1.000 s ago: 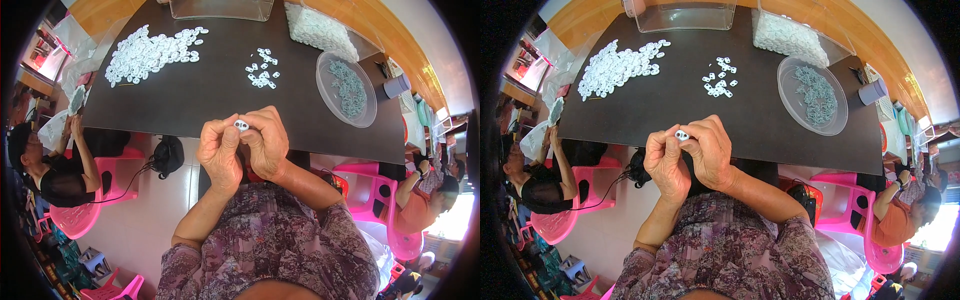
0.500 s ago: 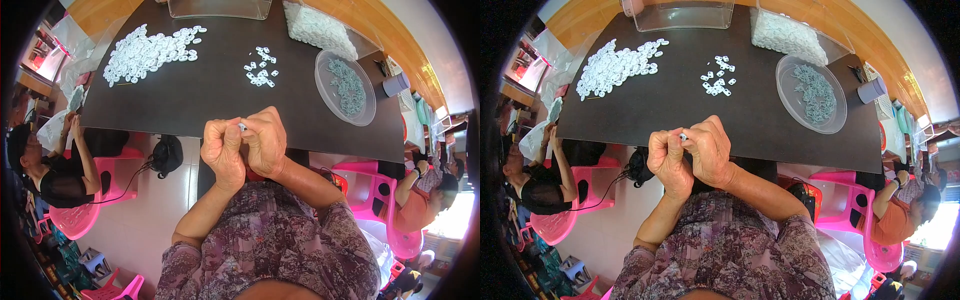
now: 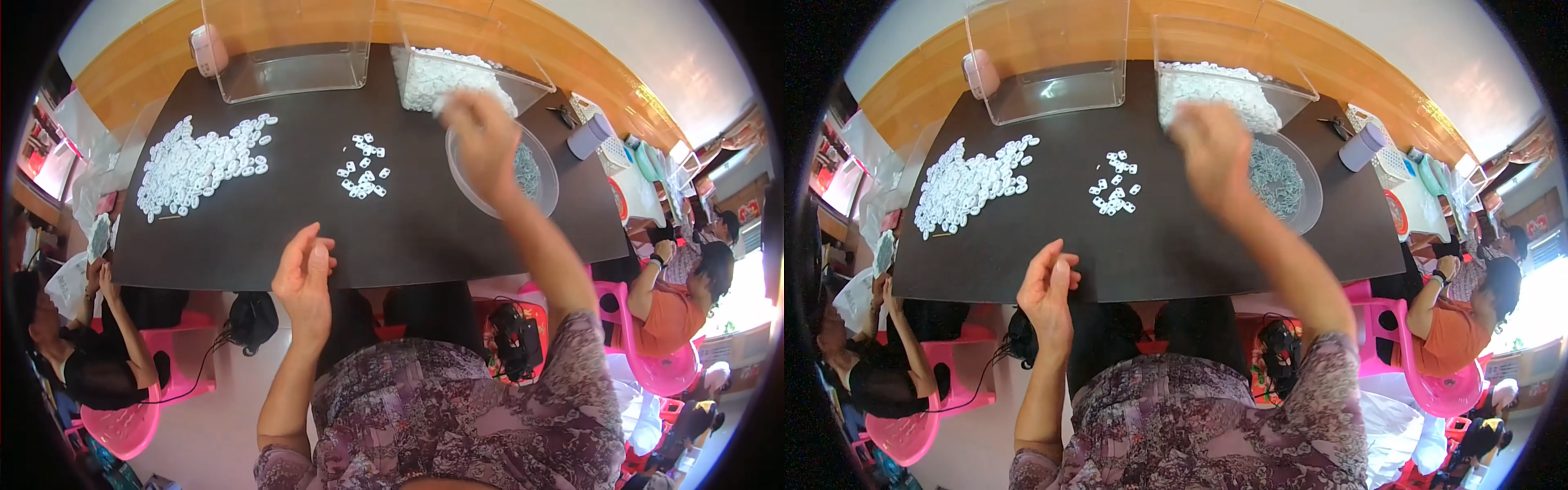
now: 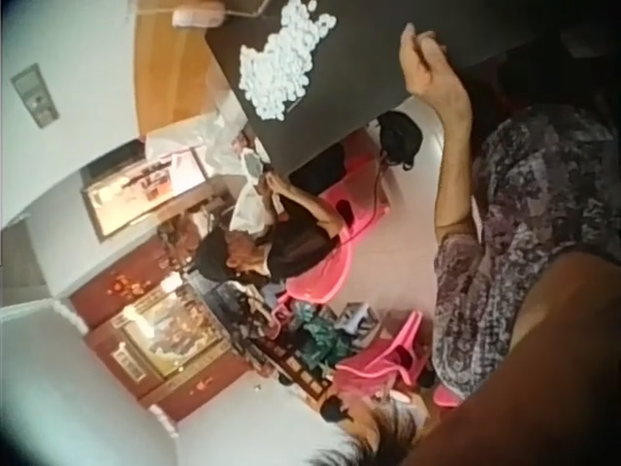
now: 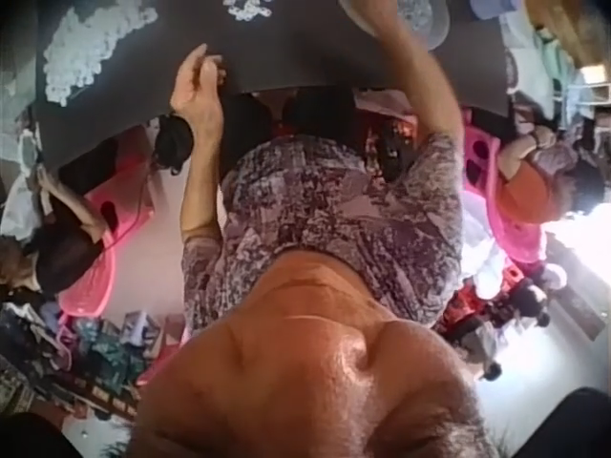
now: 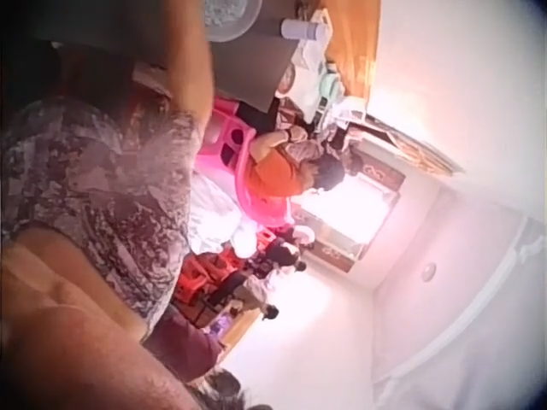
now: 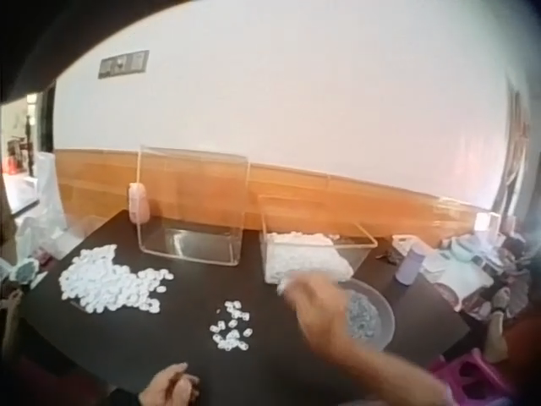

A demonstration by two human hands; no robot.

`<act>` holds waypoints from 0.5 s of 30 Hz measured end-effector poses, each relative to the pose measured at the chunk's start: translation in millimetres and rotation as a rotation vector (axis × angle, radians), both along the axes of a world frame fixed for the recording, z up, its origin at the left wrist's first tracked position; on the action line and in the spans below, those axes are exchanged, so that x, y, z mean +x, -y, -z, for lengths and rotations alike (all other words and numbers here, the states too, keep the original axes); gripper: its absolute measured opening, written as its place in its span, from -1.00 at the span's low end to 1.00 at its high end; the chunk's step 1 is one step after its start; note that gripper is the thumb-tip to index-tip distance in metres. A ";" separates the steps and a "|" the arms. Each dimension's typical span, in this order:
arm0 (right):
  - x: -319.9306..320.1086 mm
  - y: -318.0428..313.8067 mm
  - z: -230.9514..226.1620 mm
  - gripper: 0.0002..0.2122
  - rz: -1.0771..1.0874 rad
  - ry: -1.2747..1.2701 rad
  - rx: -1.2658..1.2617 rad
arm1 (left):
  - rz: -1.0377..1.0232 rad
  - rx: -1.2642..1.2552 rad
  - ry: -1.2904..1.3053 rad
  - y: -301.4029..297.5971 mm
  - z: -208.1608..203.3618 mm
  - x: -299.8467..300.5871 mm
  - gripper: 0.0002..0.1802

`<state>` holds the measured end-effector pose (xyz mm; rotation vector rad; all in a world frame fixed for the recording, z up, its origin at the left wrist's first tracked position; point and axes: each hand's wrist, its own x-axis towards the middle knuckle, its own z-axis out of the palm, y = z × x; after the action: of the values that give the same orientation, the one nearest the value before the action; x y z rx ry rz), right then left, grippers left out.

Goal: Manually assembling small white plastic components by inserting blue pins into designated holes.

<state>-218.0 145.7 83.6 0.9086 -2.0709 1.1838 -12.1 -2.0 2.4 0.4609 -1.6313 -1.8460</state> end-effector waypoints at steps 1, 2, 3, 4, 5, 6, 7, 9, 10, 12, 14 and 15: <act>-28.0 -3.8 -11.2 -0.88 0.081 -0.080 -0.027 | -0.003 -0.001 0.009 4.1 0.2 -4.8 -0.70; -60.9 -9.7 -23.2 -0.85 0.093 -0.224 0.010 | -0.005 -0.043 0.045 8.8 -1.2 -8.4 -0.72; -86.5 -17.3 -35.5 -0.83 0.190 -0.252 0.160 | -0.003 -0.083 0.081 13.1 -1.1 -12.6 -0.74; -106.7 -19.8 -41.7 -0.82 0.275 -0.280 0.306 | -0.016 -0.111 0.107 16.7 -1.0 -17.7 -0.83; -120.4 -23.1 -39.1 -0.82 0.268 -0.272 0.302 | -0.022 -0.115 0.116 20.2 0.0 -24.5 -0.83; -132.5 -24.8 -34.1 -0.81 0.338 -0.371 0.344 | -0.034 -0.321 0.115 23.5 1.5 -31.7 -0.84; -139.4 -22.7 -30.2 -0.80 0.406 -0.472 0.385 | -0.047 -0.526 0.113 26.2 1.7 -40.1 -0.85; -109.8 -8.5 -22.3 -0.82 0.305 -0.473 0.334 | -0.086 -0.626 0.112 31.4 1.4 -58.2 -0.85; -89.3 -3.5 -16.1 -0.84 0.222 -0.471 0.283 | -0.092 -0.792 0.088 35.0 3.3 -67.6 -0.83; -57.5 3.7 -1.8 -0.86 0.121 -0.433 0.279 | -0.100 -0.962 0.069 41.0 7.9 -82.4 -0.82; -35.5 5.9 11.9 -0.88 0.018 -0.395 0.274 | -0.057 -1.201 0.052 44.8 15.7 -94.8 -0.77; -27.4 6.1 17.5 -0.89 -0.040 -0.356 0.290 | -0.062 -1.204 0.060 47.7 19.3 -98.6 -0.77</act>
<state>-245.4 139.6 66.0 1.2032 -1.9615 0.6851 -110.7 -49.7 -16.8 0.0129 -2.3441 -0.5470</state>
